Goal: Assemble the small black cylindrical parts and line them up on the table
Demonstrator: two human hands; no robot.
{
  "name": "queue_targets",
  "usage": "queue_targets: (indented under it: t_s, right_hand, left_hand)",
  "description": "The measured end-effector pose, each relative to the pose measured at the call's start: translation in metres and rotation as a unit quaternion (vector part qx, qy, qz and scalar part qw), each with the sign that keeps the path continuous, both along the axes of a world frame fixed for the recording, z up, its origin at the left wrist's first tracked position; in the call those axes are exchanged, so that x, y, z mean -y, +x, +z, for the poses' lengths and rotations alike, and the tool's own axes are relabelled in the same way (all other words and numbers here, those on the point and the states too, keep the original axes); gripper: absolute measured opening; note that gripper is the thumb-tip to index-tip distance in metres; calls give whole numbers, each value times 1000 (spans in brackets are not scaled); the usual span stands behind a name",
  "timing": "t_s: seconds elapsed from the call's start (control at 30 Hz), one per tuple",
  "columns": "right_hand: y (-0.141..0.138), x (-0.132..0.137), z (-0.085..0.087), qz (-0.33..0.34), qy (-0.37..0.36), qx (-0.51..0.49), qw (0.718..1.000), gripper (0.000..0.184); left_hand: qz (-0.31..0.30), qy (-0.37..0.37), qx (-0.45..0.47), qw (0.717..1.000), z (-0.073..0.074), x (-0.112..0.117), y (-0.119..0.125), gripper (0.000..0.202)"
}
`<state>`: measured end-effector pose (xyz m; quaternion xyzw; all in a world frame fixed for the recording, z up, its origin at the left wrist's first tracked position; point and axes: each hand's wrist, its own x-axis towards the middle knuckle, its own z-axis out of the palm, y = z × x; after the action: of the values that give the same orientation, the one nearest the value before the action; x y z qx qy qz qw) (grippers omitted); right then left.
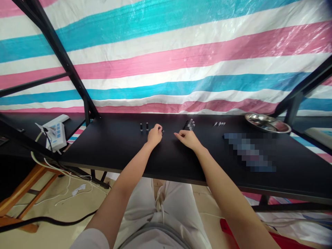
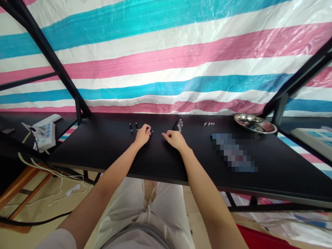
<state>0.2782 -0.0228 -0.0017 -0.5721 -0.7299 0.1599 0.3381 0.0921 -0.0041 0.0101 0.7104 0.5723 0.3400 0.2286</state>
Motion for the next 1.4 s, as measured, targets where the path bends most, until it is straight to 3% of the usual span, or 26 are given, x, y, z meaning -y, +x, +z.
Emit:
queue_targets:
  t_s: [0.07, 0.17, 0.3, 0.5, 0.7, 0.87, 1.13, 1.4]
  right_hand:
    - [-4, 0, 0, 21, -9, -53, 998, 43]
    - [-10, 1, 1, 51, -30, -119, 991, 47]
    - [-15, 1, 0, 71, -51, -162, 983, 49]
    - [-15, 2, 0, 69, -41, -174, 981, 47]
    - [-14, 5, 7, 52, -19, -140, 989, 52]
    - [-15, 5, 7, 53, -32, -154, 986, 50]
    - [-15, 4, 6, 82, -30, -172, 981, 46]
    - [-15, -3, -3, 111, -15, -162, 980, 41]
  left_hand:
    - [-58, -37, 112, 991, -3, 4, 7, 11]
    - [-122, -105, 253, 954, -3, 12, 17, 8]
    - [-149, -142, 339, 918, 1, 18, 21, 7]
    - [-158, -154, 360, 907, 5, 18, 17, 13]
    - [-96, -122, 361, 920, 6, 15, 13, 20]
    - [-73, -113, 392, 910, 9, 14, 11, 25]
    - [-90, -127, 428, 890, 11, 13, 9, 28]
    - [-77, -123, 398, 906, 10, 14, 10, 29]
